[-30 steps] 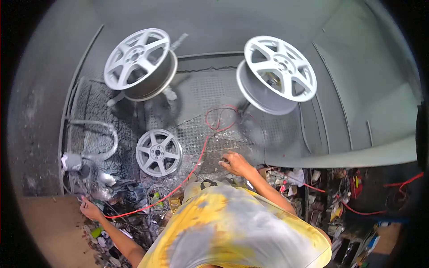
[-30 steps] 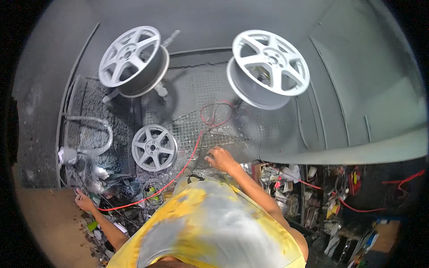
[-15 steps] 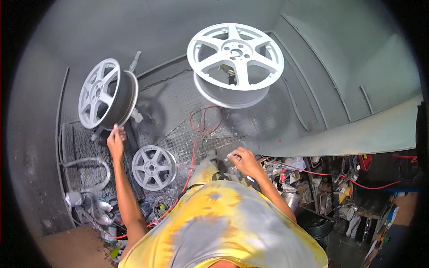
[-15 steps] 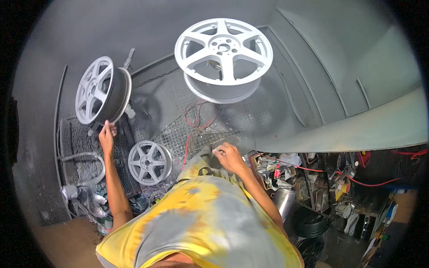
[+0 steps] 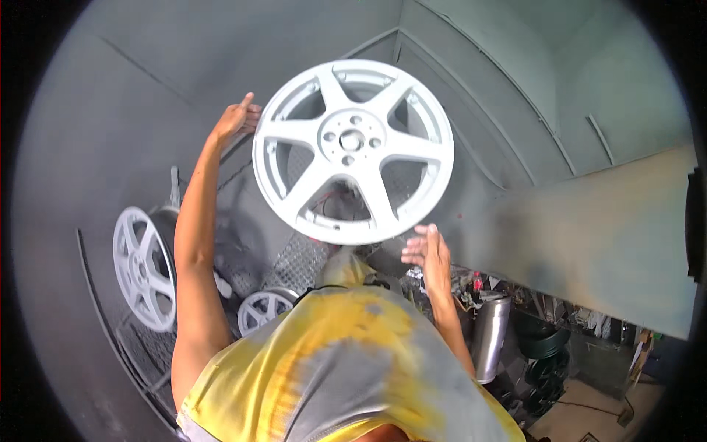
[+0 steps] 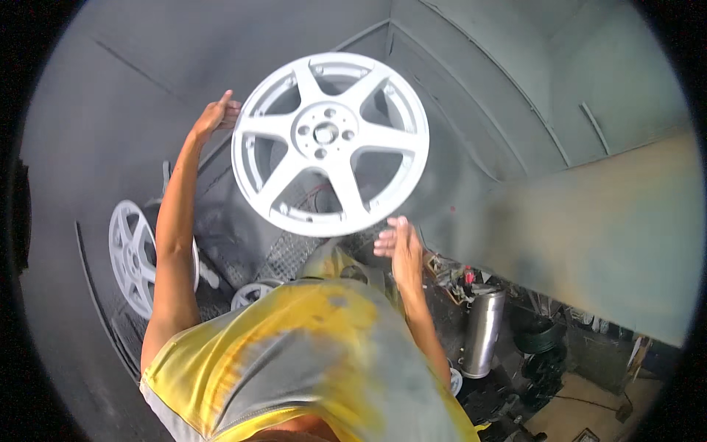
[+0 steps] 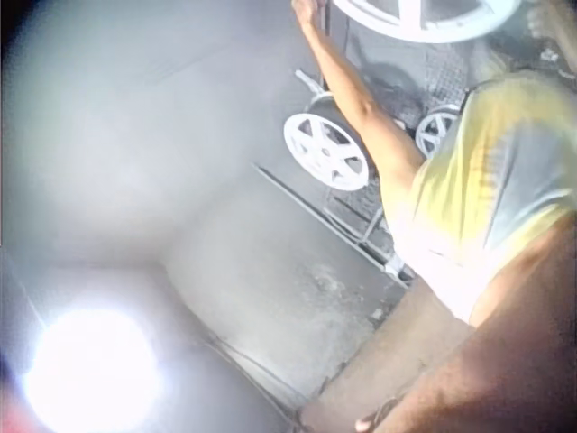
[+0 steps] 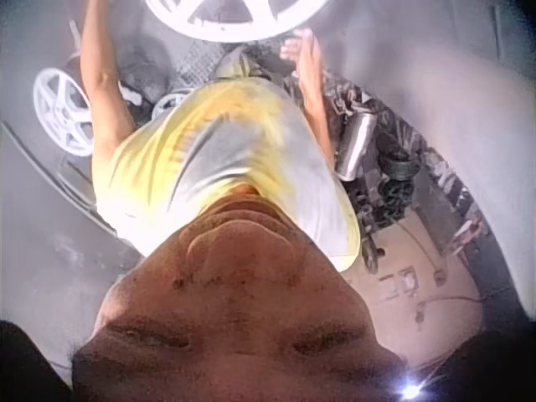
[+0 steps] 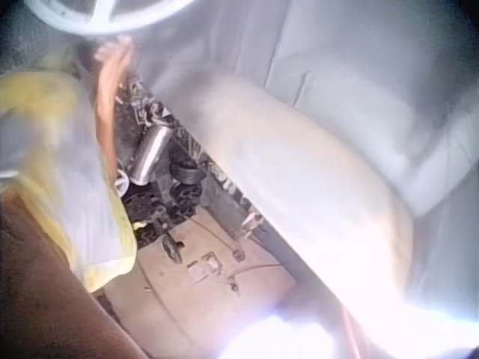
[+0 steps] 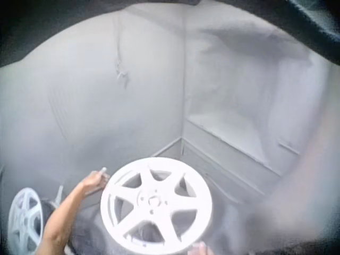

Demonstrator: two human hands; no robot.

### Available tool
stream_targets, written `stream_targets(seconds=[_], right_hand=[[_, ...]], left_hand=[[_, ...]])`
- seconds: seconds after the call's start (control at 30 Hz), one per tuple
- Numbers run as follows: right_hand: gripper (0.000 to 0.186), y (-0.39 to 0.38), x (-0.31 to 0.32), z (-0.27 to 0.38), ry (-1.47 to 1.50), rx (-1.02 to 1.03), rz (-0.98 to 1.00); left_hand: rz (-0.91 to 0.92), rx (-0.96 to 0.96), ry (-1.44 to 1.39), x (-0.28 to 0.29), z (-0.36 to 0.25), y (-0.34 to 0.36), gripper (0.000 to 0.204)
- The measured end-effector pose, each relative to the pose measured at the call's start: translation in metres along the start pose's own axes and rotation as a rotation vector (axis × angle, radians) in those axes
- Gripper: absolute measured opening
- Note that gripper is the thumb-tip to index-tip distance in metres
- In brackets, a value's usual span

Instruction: The person sands the surface of a car rim by hand before using a spray gun to apply white paint to the rim.

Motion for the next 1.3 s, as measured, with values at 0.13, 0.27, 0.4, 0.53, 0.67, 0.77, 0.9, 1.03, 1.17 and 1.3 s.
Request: stream_targets(seconds=[0.13, 0.27, 0.4, 0.53, 0.67, 0.77, 0.9, 1.03, 1.17, 1.3], right_hand=[[0.064, 0.007, -0.020, 0.008, 0.089, -0.086, -0.092], [0.065, 0.012, -0.032, 0.008, 0.159, -0.061, -0.165], [0.064, 0.009, -0.042, 0.007, 0.178, -0.087, -0.202], [0.066, 0.007, -0.055, 0.003, 0.198, -0.100, -0.221], [0.069, 0.004, -0.057, -0.004, 0.232, -0.086, -0.265], [0.071, 0.004, -0.059, -0.003, 0.262, -0.040, -0.277], [0.075, 0.020, -0.051, -0.030, 0.302, -0.013, -0.328], [0.079, 0.032, -0.046, -0.046, 0.300, 0.004, -0.382], [0.081, 0.035, -0.048, -0.057, 0.277, 0.013, -0.472], [0.082, 0.032, -0.050, -0.070, 0.265, 0.053, -0.526]], left_hand=[[0.150, -0.102, 0.202, -0.046, -0.071, 0.083, 0.080], [0.364, -0.201, 0.391, -0.090, -0.115, 0.132, 0.079], [0.480, -0.235, 0.497, -0.116, -0.126, 0.155, 0.081], [0.494, -0.208, 0.588, -0.121, -0.131, 0.163, 0.083], [0.433, -0.264, 0.646, -0.135, -0.142, 0.151, 0.090], [0.283, -0.344, 0.711, -0.131, -0.135, 0.154, 0.092], [0.160, -0.325, 0.575, -0.116, -0.130, 0.154, 0.091], [0.115, -0.307, 0.520, -0.103, -0.138, 0.135, 0.085], [0.147, -0.321, 0.409, -0.102, -0.151, 0.108, 0.078], [0.191, -0.385, 0.394, -0.105, -0.152, 0.121, 0.078]])
Point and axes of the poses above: each hand's wrist, its own y-axis towards the middle knuckle, its own x-axis out of the back of the hand, z = x × y, the point moved 6 cm from there along y, towards the middle knuckle, and after that the axes turned 3 degrees about -z, right-handed, at the moved point
